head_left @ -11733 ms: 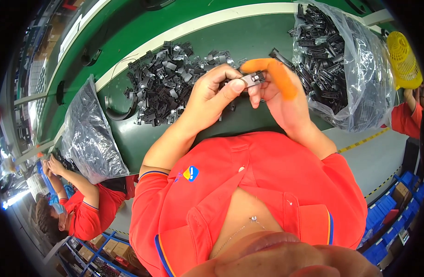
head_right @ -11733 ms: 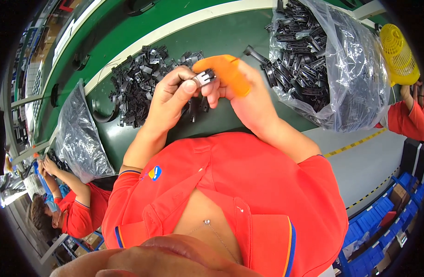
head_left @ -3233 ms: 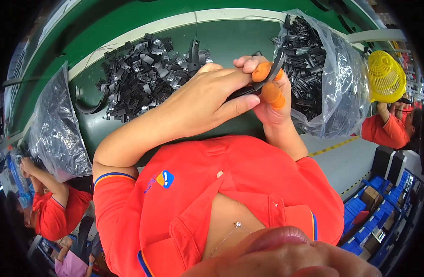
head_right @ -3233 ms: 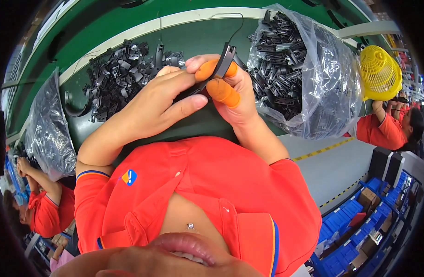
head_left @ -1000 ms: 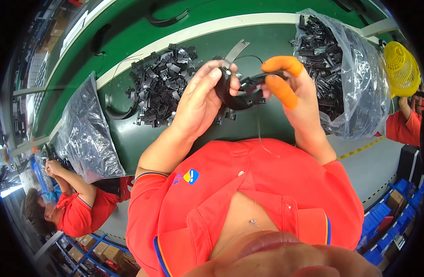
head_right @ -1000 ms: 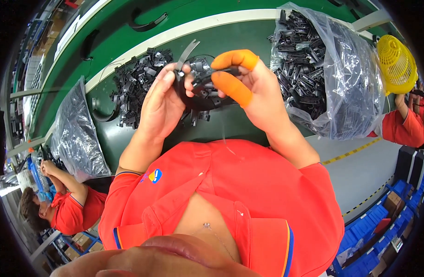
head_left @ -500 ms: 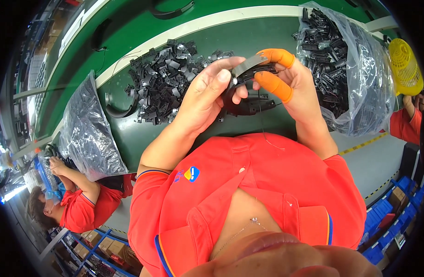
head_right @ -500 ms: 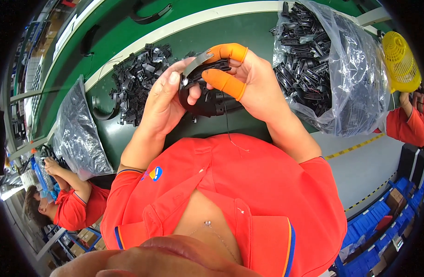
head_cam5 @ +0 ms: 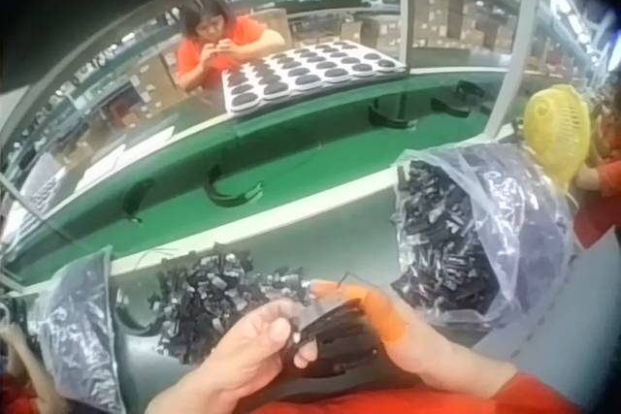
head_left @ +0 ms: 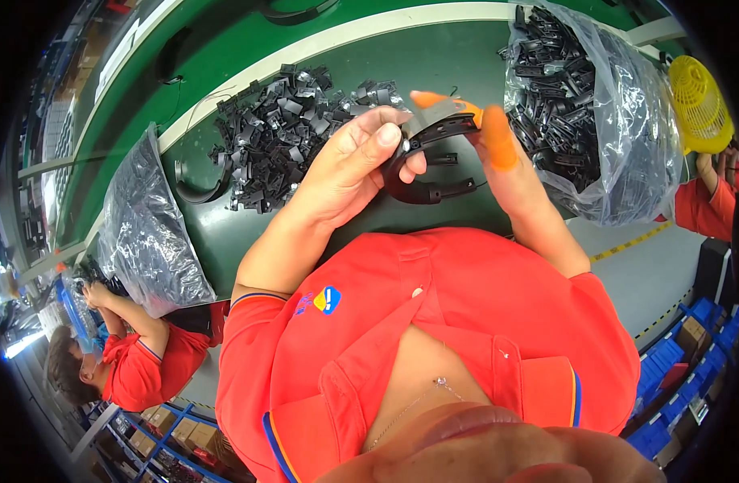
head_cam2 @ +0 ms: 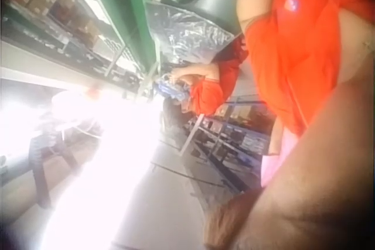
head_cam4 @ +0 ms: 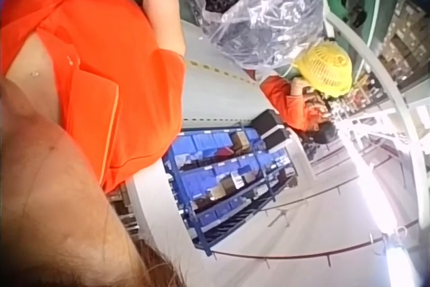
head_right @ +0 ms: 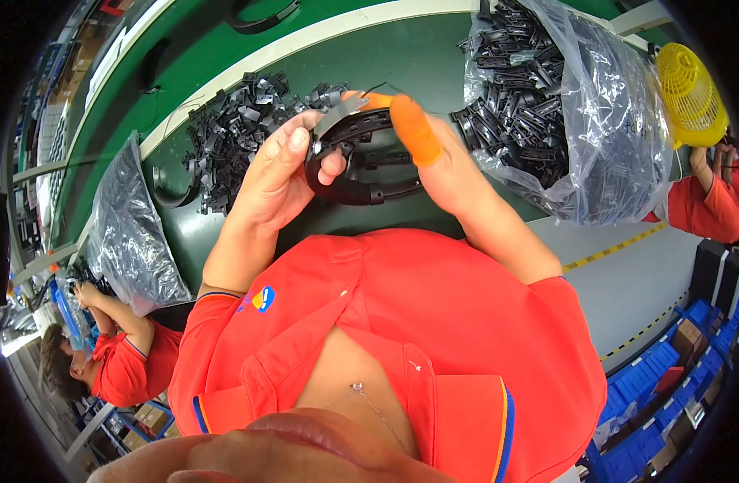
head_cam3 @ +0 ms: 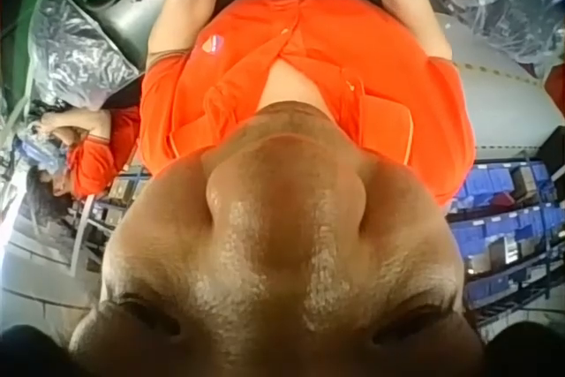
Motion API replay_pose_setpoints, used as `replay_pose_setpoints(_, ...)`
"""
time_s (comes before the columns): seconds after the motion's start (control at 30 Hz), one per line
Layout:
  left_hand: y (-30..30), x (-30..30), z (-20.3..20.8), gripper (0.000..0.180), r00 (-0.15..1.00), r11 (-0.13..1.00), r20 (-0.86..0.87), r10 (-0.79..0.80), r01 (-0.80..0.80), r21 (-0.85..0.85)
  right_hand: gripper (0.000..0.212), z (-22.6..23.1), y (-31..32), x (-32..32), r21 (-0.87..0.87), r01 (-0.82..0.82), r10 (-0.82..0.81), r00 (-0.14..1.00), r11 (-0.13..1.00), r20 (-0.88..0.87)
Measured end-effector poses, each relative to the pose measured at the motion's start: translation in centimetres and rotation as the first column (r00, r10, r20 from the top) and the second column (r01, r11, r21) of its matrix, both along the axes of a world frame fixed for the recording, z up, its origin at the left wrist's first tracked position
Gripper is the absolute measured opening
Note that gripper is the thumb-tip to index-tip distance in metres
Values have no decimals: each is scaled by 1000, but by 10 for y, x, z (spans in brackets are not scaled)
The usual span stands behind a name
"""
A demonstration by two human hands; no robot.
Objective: The person assembles plastic and metal components by hand, inserting the metal components into plastic casings on an assembly line.
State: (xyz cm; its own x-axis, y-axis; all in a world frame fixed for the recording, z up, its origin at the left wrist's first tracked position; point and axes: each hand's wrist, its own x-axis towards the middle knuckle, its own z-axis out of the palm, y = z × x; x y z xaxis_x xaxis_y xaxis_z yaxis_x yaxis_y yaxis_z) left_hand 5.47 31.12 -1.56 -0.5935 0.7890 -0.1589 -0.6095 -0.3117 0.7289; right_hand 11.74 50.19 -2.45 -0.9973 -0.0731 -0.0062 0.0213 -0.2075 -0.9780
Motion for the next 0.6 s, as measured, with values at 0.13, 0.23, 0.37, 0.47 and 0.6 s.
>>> replay_pose_setpoints(0.13,1,3,-3,34,1000,999,30,-1,2,-37,44,18,-9,-4,-211,102,-95,995,972,44)
replay_pose_setpoints(0.23,2,4,-2,34,999,999,39,8,-7,-42,29,12,-7,-2,-124,214,-224,972,969,-75)
replay_pose_setpoints(0.37,3,3,-3,33,998,999,54,37,-36,-23,18,9,-5,5,-14,361,-356,912,932,-205)
replay_pose_setpoints(0.47,4,3,0,31,997,997,37,63,-61,-45,14,8,-4,7,-23,418,-415,892,908,-180)
replay_pose_setpoints(0.6,4,2,-2,29,999,999,4,33,-32,-39,16,6,0,-3,-4,421,-411,882,907,-230)
